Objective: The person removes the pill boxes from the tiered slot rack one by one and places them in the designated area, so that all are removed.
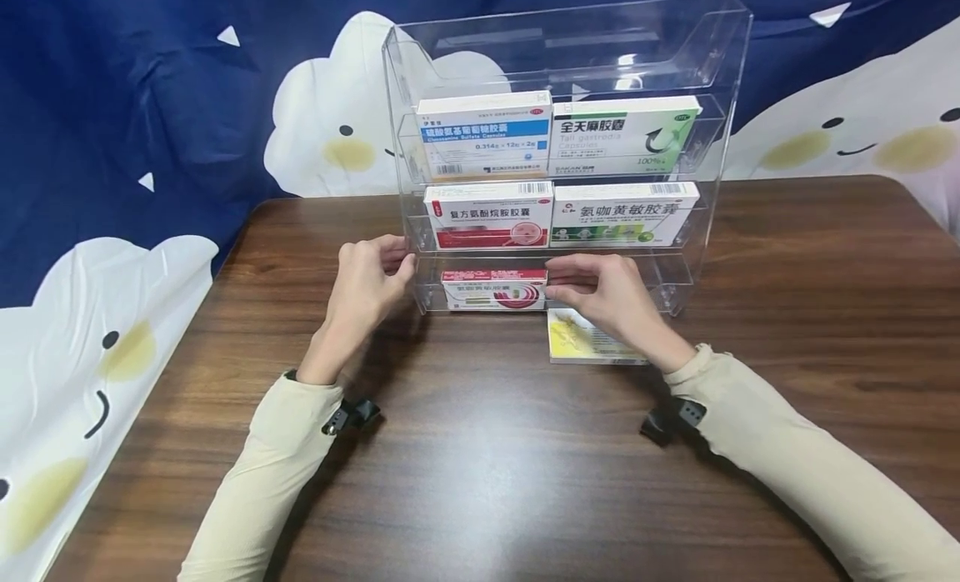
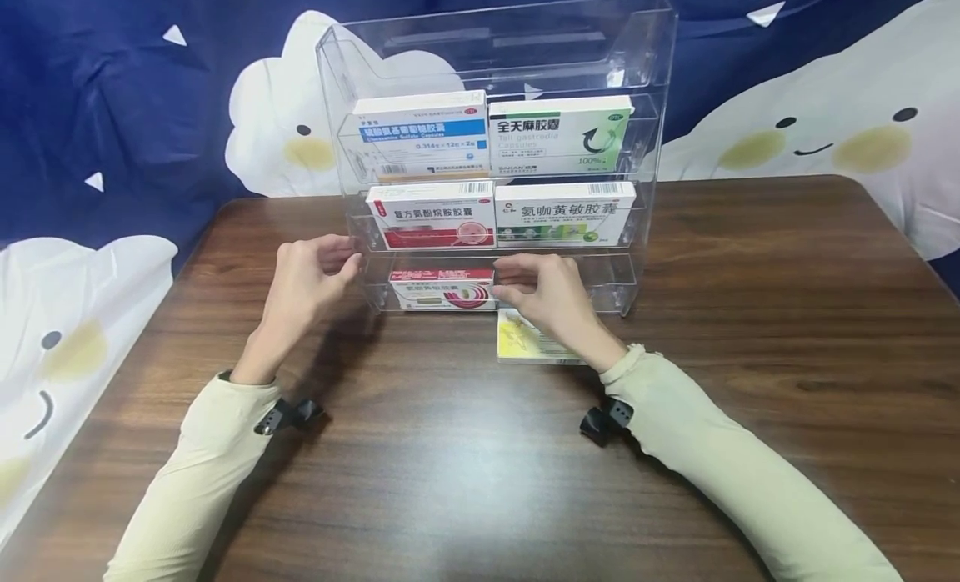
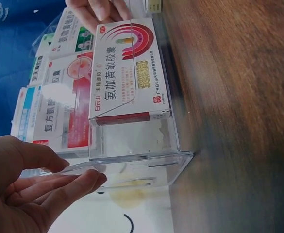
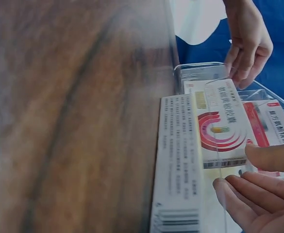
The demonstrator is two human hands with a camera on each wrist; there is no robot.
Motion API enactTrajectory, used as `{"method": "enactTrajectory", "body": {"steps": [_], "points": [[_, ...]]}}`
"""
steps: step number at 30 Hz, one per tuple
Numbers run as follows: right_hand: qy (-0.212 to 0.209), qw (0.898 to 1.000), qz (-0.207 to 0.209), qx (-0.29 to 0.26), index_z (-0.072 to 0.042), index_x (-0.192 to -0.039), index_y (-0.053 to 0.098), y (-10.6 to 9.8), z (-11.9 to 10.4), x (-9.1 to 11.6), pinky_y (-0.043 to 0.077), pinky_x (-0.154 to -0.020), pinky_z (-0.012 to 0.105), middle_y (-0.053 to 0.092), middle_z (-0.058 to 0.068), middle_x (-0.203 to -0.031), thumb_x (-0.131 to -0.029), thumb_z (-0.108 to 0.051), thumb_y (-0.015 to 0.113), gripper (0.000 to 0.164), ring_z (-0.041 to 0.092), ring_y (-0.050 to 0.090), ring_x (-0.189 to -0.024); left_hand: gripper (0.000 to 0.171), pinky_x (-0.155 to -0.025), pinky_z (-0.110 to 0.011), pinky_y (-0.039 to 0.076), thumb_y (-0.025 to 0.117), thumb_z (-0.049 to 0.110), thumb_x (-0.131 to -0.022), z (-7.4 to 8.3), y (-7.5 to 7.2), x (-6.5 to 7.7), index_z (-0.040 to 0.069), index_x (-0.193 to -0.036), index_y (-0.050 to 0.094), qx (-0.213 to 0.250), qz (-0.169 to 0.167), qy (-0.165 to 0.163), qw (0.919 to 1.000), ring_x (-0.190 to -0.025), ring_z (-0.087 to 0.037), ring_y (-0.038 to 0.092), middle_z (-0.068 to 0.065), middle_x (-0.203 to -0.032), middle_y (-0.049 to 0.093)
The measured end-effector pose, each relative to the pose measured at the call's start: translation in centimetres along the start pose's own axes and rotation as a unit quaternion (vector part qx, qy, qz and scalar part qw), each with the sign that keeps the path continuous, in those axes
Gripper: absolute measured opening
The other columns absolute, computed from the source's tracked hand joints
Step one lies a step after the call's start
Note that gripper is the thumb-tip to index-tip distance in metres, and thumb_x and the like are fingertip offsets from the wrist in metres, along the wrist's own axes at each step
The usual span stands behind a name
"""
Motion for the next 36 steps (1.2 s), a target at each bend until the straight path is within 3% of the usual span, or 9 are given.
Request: {"method": "enactTrajectory", "body": {"steps": [4,10,14,36], "points": [[0.006,1.0,-0.004,0.006,-0.002,-0.111,0.071,0.5,0.4,-0.3,0.057,-0.078,0.034,0.072,0.012,-0.105,-0.081,-0.014,0.078,0.033,0.024,0.071,-0.09,0.024,-0.08,-0.041,0.058,0.061,0.002,-0.087,0.0,0.1,0.1,-0.013,-0.105,0.068,-0.004,0.002,0.004,1.0,-0.092,-0.032,0.07,-0.025,-0.096,0.07],[0.022,0.998,-0.026,-0.044,0.0,-0.113,0.07,0.7,0.7,-0.6,0.058,-0.076,0.03,0.072,0.015,-0.103,-0.082,-0.013,0.077,0.034,0.026,0.071,-0.09,0.024,-0.081,-0.041,0.057,0.062,0.002,-0.087,-0.1,0.1,0.1,-0.013,-0.105,0.067,-0.007,0.006,-0.001,1.0,-0.092,-0.032,0.07,-0.025,-0.096,0.07],[0.017,0.998,-0.017,-0.055,0.001,-0.11,0.07,0.6,0.8,-0.7,0.058,-0.076,0.028,0.072,0.016,-0.101,-0.083,-0.01,0.076,0.031,0.027,0.071,-0.089,0.025,-0.082,-0.041,0.057,0.062,0.002,-0.087,0.1,0.2,-0.2,-0.013,-0.106,0.067,-0.006,0.007,0.004,1.0,-0.093,-0.032,0.07,-0.026,-0.098,0.07],[-0.01,0.999,0.004,-0.033,0.001,-0.104,0.072,0.8,1.3,-0.5,0.058,-0.076,0.029,0.073,0.014,-0.099,-0.083,-0.011,0.076,0.024,0.025,0.072,-0.087,0.023,-0.081,-0.042,0.057,0.061,0.0,-0.086,-0.2,0.2,0.0,-0.013,-0.103,0.068,-0.013,0.012,0.011,0.9998,-0.091,-0.032,0.07,-0.025,-0.095,0.07]]}}
Point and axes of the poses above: each hand's wrist, its own x-axis away from the middle knuckle, its own y-axis out of the palm, z = x × y, the point moved 1 cm from there along -x, towards the middle knuckle
